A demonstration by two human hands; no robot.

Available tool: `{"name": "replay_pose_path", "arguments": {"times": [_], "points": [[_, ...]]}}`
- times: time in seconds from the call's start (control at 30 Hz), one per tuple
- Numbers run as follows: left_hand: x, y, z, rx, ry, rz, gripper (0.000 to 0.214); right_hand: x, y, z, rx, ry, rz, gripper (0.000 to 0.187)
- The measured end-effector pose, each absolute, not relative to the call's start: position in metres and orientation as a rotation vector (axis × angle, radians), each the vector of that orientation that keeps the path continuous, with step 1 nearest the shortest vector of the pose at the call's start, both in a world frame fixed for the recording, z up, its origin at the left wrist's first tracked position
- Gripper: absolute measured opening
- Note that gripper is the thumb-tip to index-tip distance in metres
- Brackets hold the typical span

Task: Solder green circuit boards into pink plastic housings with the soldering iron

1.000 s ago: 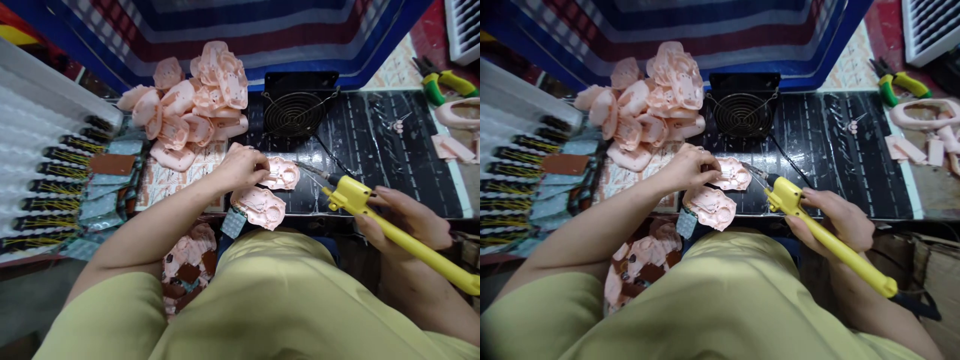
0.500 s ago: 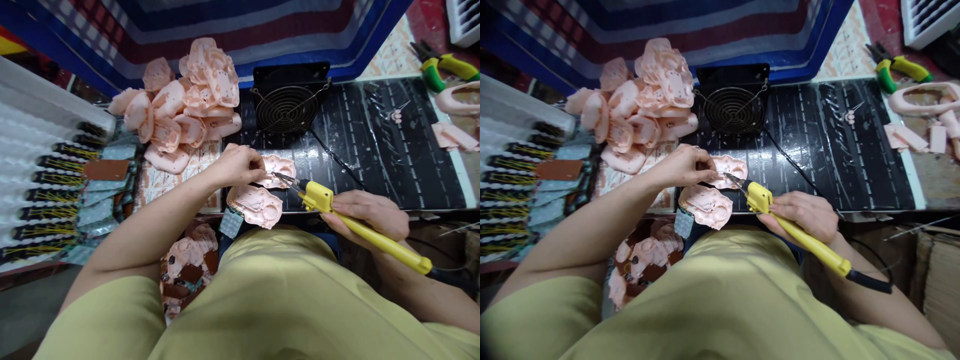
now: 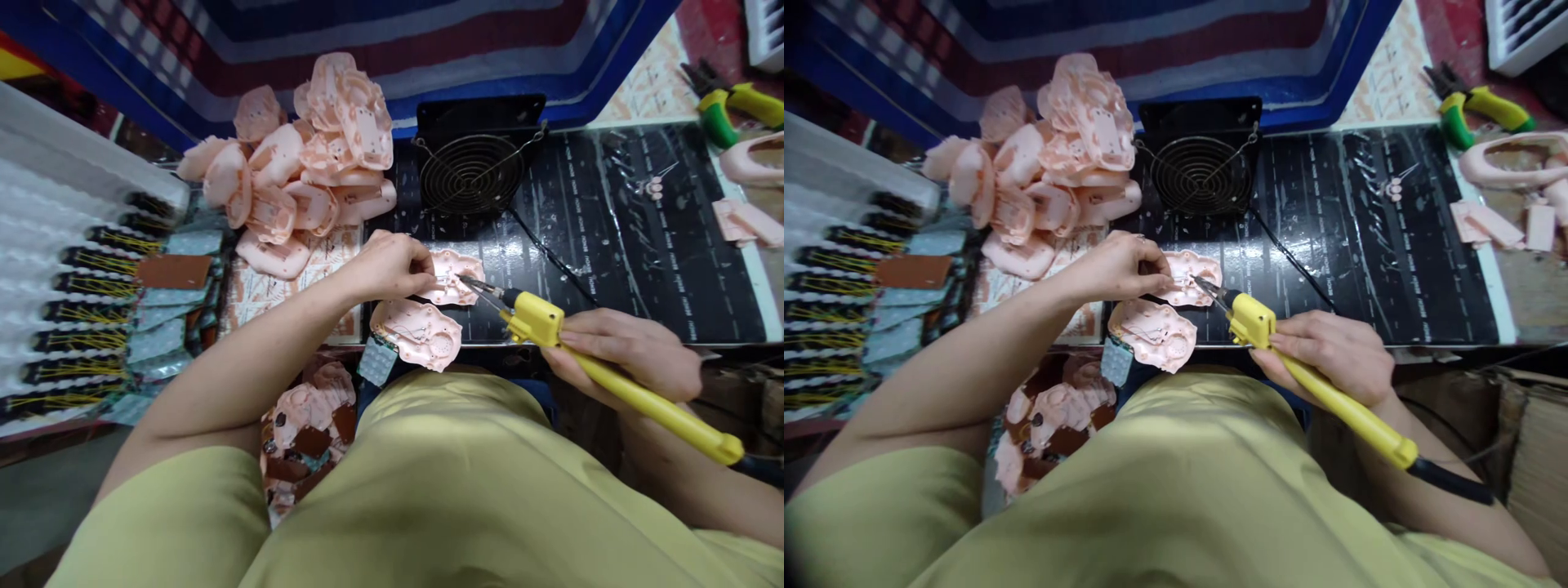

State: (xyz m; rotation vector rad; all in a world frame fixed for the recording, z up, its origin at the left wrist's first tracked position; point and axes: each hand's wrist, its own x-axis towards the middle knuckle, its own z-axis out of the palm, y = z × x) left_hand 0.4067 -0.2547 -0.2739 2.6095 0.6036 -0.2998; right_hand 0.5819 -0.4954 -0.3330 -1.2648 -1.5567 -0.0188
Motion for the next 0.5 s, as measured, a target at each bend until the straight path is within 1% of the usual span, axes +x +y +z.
{"name": "replay_pose_path", "arguments": {"times": [0.07,0.2,0.4,0.5], "points": [[0.407,-0.255,-0.274,2.616,0.611,-0.31,0.015,0.581,-0.491,-0.335,-1.149,-1.643,-0.101,0.026],[0.407,-0.255,-0.274,2.627,0.614,-0.322,0.016,0.581,-0.489,-0.34,-1.116,-1.656,-0.111,0.03],[0.406,-0.256,-0.274,2.59,0.675,-0.29,0.015,0.582,-0.498,-0.345,-1.449,-1.475,-0.256,0.051],[0.406,-0.256,-0.275,2.561,0.678,-0.26,0.014,0.582,-0.495,-0.348,-1.395,-1.526,-0.221,0.049]]}}
